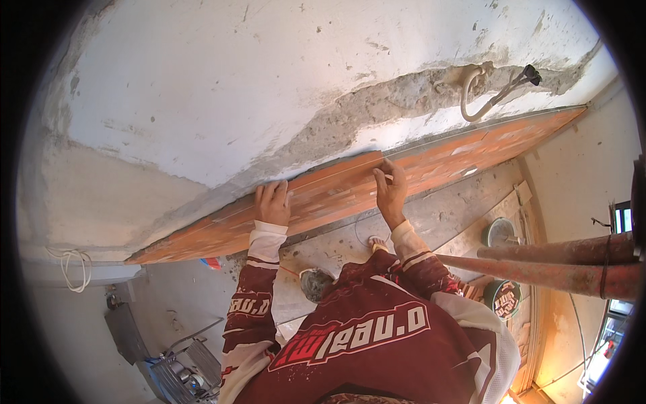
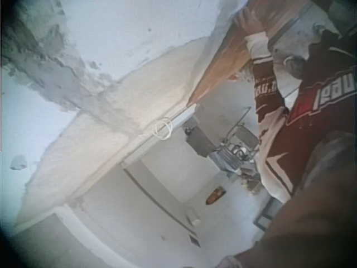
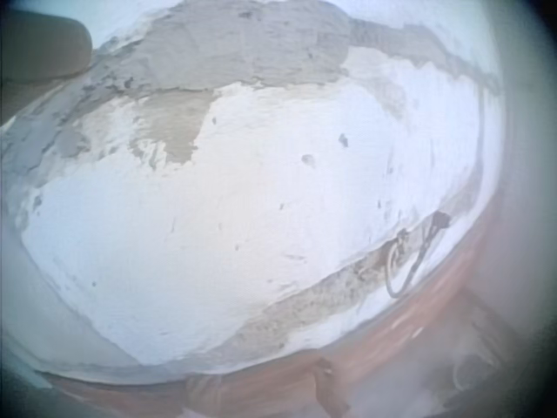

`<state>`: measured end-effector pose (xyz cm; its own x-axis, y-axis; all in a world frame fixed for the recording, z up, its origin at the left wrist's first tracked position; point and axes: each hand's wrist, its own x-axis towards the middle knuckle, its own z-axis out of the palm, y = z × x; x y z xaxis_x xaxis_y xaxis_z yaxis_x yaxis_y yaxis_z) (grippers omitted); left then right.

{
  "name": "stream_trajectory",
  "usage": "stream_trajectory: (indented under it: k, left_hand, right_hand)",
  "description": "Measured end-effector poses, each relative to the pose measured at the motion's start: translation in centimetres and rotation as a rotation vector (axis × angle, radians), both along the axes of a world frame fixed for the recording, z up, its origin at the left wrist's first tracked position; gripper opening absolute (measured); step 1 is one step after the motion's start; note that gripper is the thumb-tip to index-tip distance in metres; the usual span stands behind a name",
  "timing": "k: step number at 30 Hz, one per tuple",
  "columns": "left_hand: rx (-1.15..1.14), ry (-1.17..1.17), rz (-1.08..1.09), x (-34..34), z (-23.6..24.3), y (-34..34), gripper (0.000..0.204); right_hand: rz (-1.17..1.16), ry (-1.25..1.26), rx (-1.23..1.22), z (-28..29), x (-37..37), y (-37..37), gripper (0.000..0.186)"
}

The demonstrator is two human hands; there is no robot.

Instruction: The person applies mortar to rectangular terracotta tiles using a trowel and places them onto a curved wall section. They repeatedly pick up tiles, spread mortar, and press the tiles into position along the wall.

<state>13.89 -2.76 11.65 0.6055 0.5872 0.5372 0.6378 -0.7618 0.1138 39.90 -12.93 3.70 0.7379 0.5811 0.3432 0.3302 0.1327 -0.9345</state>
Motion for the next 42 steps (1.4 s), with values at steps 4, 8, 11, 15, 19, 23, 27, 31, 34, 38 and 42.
stream_trajectory:
  k: [4, 8, 11, 15, 19, 23, 27, 31, 34, 38, 42]
  left_hand:
    - [0.006, 0.033, 0.019, 0.6, 0.3, -0.4, 0.036]
    - [0.017, 0.012, -0.004, 0.8, 1.0, -0.9, 0.032]
    - [-0.017, 0.001, -0.041, 0.0, 0.8, -0.4, 0.030]
    - [-0.114, -0.015, -0.035, -0.4, 0.3, 0.4, 0.028]
    - [-0.094, -0.015, -0.046, 0.1, 1.3, 0.2, 0.027]
    - [-0.119, -0.015, -0.054, 0.2, 1.2, 0.5, 0.025]
    - [-0.117, -0.030, -0.033, -0.1, 1.0, 0.5, 0.024]
    - [-0.091, -0.038, -0.028, 0.3, 1.2, 0.3, 0.023]
    - [-0.067, -0.034, -0.033, 0.3, 1.4, 0.3, 0.023]
    - [-0.049, -0.036, -0.027, 0.3, 1.0, 0.5, 0.023]
    - [-0.092, -0.041, -0.013, 0.3, 1.5, 0.4, 0.023]
  right_hand:
    - [-0.060, -0.029, -0.066, 0.0, 0.4, 0.6, 0.020]
    - [-0.065, -0.029, -0.063, 0.1, 0.5, 0.6, 0.020]
    - [-0.068, 0.002, -0.074, 0.4, 0.4, 0.7, 0.020]
    - [-0.054, 0.034, -0.091, 0.3, 0.5, 0.9, 0.020]
    - [-0.025, 0.035, -0.064, 0.1, 1.1, 0.7, 0.019]
    - [-0.027, 0.024, -0.088, 0.5, 1.2, 0.5, 0.018]
    - [0.016, 0.071, -0.100, 1.0, 0.9, 0.6, 0.018]
    - [0.015, 0.041, -0.104, 0.7, 0.9, 0.5, 0.020]
    - [0.025, 0.062, -0.101, 0.7, 0.9, 0.6, 0.022]
    - [0.042, 0.019, -0.114, 0.8, 0.7, 0.5, 0.022]
    - [0.057, 0.017, -0.137, 0.6, 0.5, 0.6, 0.021]
